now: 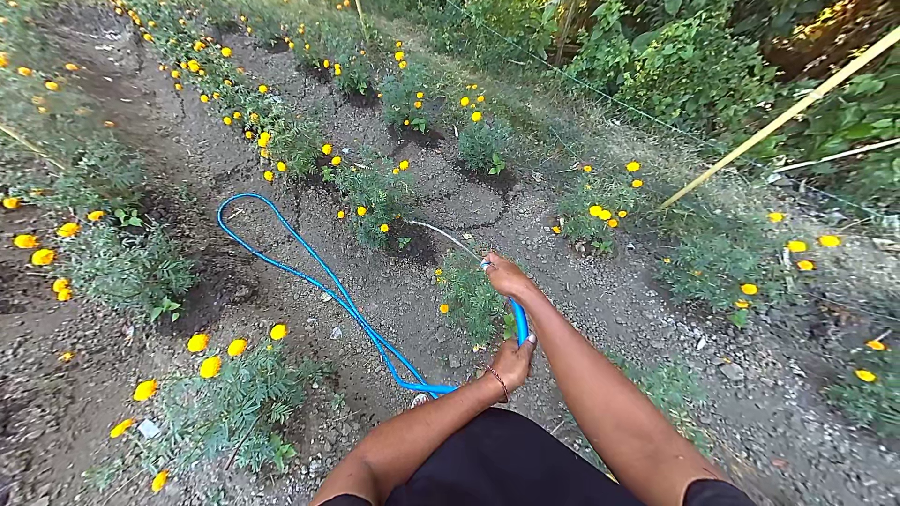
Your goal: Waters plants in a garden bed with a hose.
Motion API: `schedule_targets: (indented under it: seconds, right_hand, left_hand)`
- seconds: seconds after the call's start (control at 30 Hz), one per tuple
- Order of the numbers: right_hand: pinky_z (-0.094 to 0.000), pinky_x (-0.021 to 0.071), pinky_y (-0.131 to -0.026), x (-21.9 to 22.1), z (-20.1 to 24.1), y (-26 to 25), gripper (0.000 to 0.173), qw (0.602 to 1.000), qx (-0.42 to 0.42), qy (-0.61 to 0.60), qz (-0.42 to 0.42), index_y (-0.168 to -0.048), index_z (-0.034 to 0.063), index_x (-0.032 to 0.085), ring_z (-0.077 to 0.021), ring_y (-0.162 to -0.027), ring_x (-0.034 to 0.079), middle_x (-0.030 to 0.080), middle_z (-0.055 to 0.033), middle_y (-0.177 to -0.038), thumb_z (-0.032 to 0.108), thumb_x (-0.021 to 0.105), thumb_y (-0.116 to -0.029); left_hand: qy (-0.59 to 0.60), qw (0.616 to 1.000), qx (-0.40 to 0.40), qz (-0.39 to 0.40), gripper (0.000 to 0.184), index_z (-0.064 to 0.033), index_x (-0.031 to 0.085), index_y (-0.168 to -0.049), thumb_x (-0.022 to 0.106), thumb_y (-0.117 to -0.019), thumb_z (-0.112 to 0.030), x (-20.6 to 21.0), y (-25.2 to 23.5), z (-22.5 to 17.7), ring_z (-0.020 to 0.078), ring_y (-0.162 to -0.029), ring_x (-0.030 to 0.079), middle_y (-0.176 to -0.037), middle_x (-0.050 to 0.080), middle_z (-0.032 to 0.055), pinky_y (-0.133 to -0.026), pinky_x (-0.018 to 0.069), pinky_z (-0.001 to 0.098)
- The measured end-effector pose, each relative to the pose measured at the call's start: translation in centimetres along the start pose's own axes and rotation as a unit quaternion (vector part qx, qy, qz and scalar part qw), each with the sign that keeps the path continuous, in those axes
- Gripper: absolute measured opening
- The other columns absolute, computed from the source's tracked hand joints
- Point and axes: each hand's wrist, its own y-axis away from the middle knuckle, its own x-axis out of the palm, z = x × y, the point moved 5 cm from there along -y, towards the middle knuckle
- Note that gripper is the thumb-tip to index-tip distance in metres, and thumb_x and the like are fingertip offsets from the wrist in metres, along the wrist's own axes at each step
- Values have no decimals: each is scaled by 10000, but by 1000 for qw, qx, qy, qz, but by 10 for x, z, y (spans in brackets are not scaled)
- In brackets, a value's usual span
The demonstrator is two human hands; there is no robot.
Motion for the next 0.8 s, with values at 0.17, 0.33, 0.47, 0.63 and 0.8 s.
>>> schedule_targets:
  seconds: [0.17,0.33,0.47,0.63,0.8]
  right_hand:
    - [-402,460,-651,0,-6,1,340,1000,18,3,9,-1385,143,518,-217,-729,542,590,-153,-1065,258,326,-1129]
    - [-384,449,-628,1,-13,1,344,999,35,8,15,-1401,158,512,-202,-698,520,576,-137,-1021,259,329,-1128]
    - [-373,438,-615,1,-16,0,335,999,37,15,20,-1385,149,516,-191,-679,503,567,-128,-1000,255,331,-1126]
    - [-377,440,-620,1,-16,1,331,999,36,19,23,-1368,147,535,-191,-681,504,570,-128,-994,261,337,-1128]
    - [-379,436,-615,3,-15,4,336,998,51,13,22,-1397,174,513,-192,-678,498,563,-126,-995,269,339,-1127]
  left_hand:
    - [13,1000,-5,8,461,-43,540,-919,312,-1135,-381,4,1,-1,76,-496,449,-644,475,-17,-504,411,230]
    - [12,1000,-12,16,471,-44,537,-910,308,-1135,-389,8,-1,1,80,-485,448,-631,476,-14,-496,412,233]
    - [11,1000,-14,18,471,-41,535,-916,314,-1134,-395,10,-1,1,84,-483,449,-636,474,-11,-490,417,235]
    - [17,999,-13,24,462,-41,532,-927,309,-1135,-390,11,1,1,79,-486,452,-643,476,-14,-494,419,230]
    - [24,999,-17,27,463,-47,532,-926,305,-1135,-392,11,3,1,73,-485,451,-643,482,-13,-487,410,222]
